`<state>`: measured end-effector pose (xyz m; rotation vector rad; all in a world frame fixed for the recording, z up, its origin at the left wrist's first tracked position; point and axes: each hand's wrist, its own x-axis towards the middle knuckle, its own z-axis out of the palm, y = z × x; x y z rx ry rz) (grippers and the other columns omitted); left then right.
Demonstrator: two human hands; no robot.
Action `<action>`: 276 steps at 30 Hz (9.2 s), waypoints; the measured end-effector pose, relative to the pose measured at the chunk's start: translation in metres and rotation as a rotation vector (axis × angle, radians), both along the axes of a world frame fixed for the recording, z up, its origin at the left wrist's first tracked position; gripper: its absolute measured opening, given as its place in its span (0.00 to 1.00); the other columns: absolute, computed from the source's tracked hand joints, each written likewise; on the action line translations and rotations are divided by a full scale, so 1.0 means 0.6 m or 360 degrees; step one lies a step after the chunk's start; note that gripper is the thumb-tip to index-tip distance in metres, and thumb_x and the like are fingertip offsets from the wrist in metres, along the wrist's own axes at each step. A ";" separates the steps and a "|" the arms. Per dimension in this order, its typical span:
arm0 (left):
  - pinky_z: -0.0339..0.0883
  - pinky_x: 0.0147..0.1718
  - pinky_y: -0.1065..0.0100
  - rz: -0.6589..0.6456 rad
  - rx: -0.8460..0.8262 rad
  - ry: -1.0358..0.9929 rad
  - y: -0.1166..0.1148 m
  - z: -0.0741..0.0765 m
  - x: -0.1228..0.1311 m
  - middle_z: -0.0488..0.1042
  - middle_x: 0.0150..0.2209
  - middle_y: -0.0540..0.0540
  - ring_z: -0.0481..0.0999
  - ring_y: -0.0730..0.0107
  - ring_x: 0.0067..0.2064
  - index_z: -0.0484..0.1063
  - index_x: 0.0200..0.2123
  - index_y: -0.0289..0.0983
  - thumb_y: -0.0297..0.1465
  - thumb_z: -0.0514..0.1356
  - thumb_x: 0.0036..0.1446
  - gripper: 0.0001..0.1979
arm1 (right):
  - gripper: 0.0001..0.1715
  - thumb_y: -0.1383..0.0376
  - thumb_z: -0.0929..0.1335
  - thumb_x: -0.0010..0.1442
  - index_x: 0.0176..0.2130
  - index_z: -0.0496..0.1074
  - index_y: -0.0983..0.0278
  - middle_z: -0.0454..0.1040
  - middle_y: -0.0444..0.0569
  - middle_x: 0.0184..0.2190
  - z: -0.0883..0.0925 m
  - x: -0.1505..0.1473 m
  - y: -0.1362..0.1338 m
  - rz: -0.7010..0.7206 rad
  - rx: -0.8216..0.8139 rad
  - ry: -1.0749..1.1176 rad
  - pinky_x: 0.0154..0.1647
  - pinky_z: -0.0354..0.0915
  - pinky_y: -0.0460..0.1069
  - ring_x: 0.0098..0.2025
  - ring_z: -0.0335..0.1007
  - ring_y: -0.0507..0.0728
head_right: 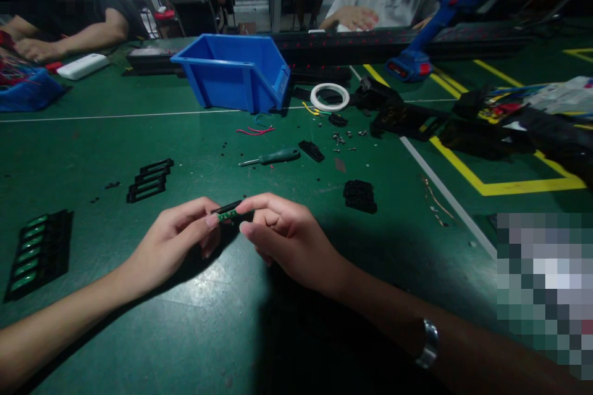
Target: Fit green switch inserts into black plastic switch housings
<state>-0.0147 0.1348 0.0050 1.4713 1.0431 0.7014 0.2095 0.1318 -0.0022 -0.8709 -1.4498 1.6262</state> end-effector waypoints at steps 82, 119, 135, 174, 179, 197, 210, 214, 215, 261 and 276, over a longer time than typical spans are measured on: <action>0.58 0.26 0.73 -0.0132 0.0044 0.0113 0.000 0.007 0.005 0.67 0.24 0.54 0.65 0.77 0.26 0.72 0.37 0.34 0.41 0.57 0.68 0.15 | 0.10 0.61 0.70 0.67 0.36 0.71 0.65 0.70 0.39 0.20 0.002 -0.005 0.004 -0.0153 -0.0074 -0.0153 0.22 0.57 0.43 0.21 0.63 0.48; 0.57 0.27 0.73 -0.0144 0.0067 0.0156 -0.001 0.010 0.003 0.68 0.24 0.54 0.65 0.76 0.27 0.71 0.37 0.35 0.41 0.56 0.69 0.16 | 0.12 0.59 0.71 0.66 0.36 0.71 0.65 0.70 0.40 0.20 0.002 -0.006 0.001 -0.0172 -0.0027 -0.0200 0.22 0.56 0.44 0.21 0.63 0.48; 0.57 0.27 0.72 -0.0166 0.0070 0.0171 0.000 0.009 0.002 0.68 0.25 0.53 0.65 0.75 0.27 0.72 0.37 0.35 0.42 0.55 0.69 0.16 | 0.11 0.59 0.70 0.67 0.37 0.70 0.64 0.69 0.40 0.20 0.000 -0.006 -0.001 -0.0173 0.0047 -0.0233 0.22 0.57 0.44 0.21 0.63 0.49; 0.58 0.28 0.71 -0.0171 0.0060 0.0151 0.002 0.007 -0.001 0.69 0.25 0.54 0.66 0.76 0.28 0.72 0.38 0.35 0.41 0.55 0.70 0.15 | 0.10 0.61 0.70 0.67 0.36 0.71 0.65 0.70 0.39 0.20 0.000 -0.010 -0.003 -0.0222 0.0061 -0.0205 0.22 0.58 0.43 0.21 0.64 0.48; 0.58 0.28 0.71 -0.0168 0.0056 0.0147 0.000 0.007 -0.001 0.69 0.25 0.54 0.66 0.76 0.27 0.72 0.38 0.35 0.41 0.55 0.70 0.15 | 0.10 0.61 0.70 0.67 0.36 0.71 0.65 0.70 0.39 0.20 0.001 -0.010 -0.004 -0.0230 0.0076 -0.0229 0.22 0.58 0.43 0.21 0.64 0.48; 0.58 0.28 0.71 -0.0170 0.0067 0.0140 0.001 0.007 -0.001 0.68 0.25 0.54 0.65 0.76 0.27 0.71 0.37 0.35 0.41 0.55 0.70 0.15 | 0.09 0.62 0.70 0.68 0.36 0.70 0.65 0.69 0.39 0.20 0.000 -0.012 -0.002 -0.0231 0.0110 -0.0224 0.22 0.58 0.43 0.22 0.64 0.48; 0.57 0.27 0.71 -0.0173 0.0064 0.0154 0.003 0.008 0.000 0.68 0.25 0.53 0.65 0.75 0.27 0.71 0.37 0.35 0.41 0.55 0.70 0.16 | 0.10 0.61 0.70 0.67 0.36 0.70 0.65 0.69 0.39 0.20 0.000 -0.012 -0.002 -0.0232 0.0106 -0.0241 0.23 0.58 0.43 0.22 0.64 0.48; 0.58 0.28 0.71 -0.0181 0.0058 0.0153 0.002 0.008 -0.001 0.68 0.25 0.53 0.65 0.75 0.28 0.71 0.37 0.35 0.42 0.55 0.70 0.16 | 0.11 0.60 0.70 0.67 0.36 0.70 0.65 0.69 0.40 0.21 0.000 -0.012 -0.003 -0.0239 0.0104 -0.0231 0.23 0.59 0.44 0.22 0.64 0.48; 0.58 0.28 0.71 -0.0181 0.0057 0.0153 0.001 0.007 -0.002 0.68 0.25 0.53 0.65 0.75 0.28 0.71 0.38 0.35 0.42 0.55 0.70 0.16 | 0.11 0.60 0.70 0.67 0.36 0.70 0.65 0.69 0.40 0.21 0.000 -0.012 -0.003 -0.0238 0.0106 -0.0233 0.23 0.59 0.44 0.22 0.64 0.49; 0.55 0.28 0.73 -0.0269 -0.0021 0.0024 -0.001 0.008 -0.007 0.64 0.29 0.52 0.60 0.75 0.29 0.71 0.36 0.34 0.42 0.61 0.64 0.15 | 0.13 0.57 0.69 0.68 0.43 0.73 0.65 0.71 0.41 0.23 0.003 -0.011 -0.011 -0.0007 0.0154 -0.0261 0.25 0.62 0.45 0.24 0.68 0.50; 0.53 0.27 0.73 -0.0293 -0.0112 -0.0056 -0.001 0.007 -0.010 0.62 0.27 0.53 0.59 0.76 0.29 0.71 0.36 0.34 0.41 0.62 0.64 0.15 | 0.12 0.60 0.71 0.67 0.46 0.70 0.64 0.68 0.41 0.27 0.004 -0.007 -0.012 0.0165 0.0079 -0.0204 0.26 0.56 0.46 0.27 0.63 0.51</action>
